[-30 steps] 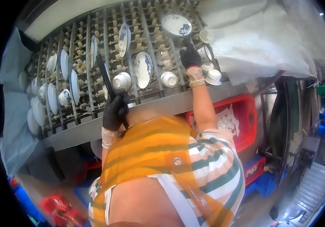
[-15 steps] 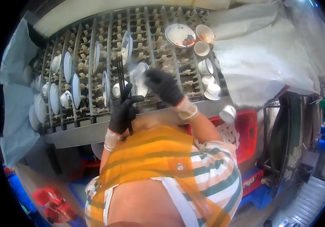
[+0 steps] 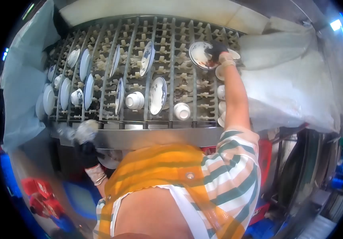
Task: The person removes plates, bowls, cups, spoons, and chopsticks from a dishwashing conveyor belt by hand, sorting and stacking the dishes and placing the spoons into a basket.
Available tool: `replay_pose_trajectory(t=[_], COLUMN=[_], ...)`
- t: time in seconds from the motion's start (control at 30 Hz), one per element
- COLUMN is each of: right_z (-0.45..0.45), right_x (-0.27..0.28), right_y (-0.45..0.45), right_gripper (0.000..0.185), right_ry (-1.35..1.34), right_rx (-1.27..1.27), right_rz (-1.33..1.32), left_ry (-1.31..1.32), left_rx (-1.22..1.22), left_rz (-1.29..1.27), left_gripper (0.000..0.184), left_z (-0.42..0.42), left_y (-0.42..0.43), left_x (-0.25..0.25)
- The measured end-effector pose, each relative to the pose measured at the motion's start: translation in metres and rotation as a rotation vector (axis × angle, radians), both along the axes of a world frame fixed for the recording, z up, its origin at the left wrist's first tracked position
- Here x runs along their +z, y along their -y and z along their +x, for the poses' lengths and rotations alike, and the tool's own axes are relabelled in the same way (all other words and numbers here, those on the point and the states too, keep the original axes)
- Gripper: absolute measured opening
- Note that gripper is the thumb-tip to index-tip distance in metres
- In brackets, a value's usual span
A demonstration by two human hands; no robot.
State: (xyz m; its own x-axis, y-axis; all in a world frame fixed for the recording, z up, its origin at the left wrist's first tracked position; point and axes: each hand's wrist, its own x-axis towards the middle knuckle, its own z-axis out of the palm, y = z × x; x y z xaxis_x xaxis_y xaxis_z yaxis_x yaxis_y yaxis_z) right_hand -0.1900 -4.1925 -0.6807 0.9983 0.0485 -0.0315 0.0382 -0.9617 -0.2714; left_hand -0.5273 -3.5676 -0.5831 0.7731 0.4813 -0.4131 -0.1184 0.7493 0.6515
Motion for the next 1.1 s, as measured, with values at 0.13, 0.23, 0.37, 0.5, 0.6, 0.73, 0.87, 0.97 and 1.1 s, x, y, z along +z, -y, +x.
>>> replay_pose_trajectory(t=[0.13,0.23,0.37,0.5,0.6,0.73,0.87,0.97,1.1], right_z=[0.018,0.026,0.044,-0.014,-0.027,-0.028,-0.022,-0.011,-0.074], right_x=[0.009,-0.015,-0.065,0.015,0.009,0.076,0.096,0.08,0.125], right_y=[0.014,0.019,0.046,-0.006,0.013,-0.034,-0.059,-0.045,-0.068], right_gripper=[0.074,0.07,0.066,0.03,0.055,0.036,0.049,0.054,0.043], right_ry=[-0.319,-0.429,-0.493,-0.504,-0.228,-0.642,-0.074,-0.026,-0.022], right_rx=[0.041,0.082,0.106,0.432,0.864,0.133,0.397,0.387,0.076], right_rz=[0.144,0.115,0.124,0.065,0.157,0.747,0.165,0.193,0.022], left_ry=[0.107,-0.04,-0.261,-0.154,-0.299,-0.637,-0.625,-0.612,-0.405], left_rx=[0.118,0.328,0.489,0.294,0.382,0.427,0.303,0.24,0.448], left_rz=[0.135,0.413,0.344,0.254,0.213,0.692,0.897,1.015,0.75], left_gripper=[0.028,0.03,0.024,0.025,0.028,0.05,0.05,0.05,0.041], left_z=[-0.058,-0.094,-0.115,-0.149,-0.134,-0.109,-0.097,-0.078,-0.06], left_y=[-0.068,-0.095,-0.091,-0.126,-0.129,-0.144,-0.169,-0.159,-0.073], left_x=[-0.006,-0.046,-0.099,-0.173,-0.178,-0.167,-0.169,-0.165,-0.096])
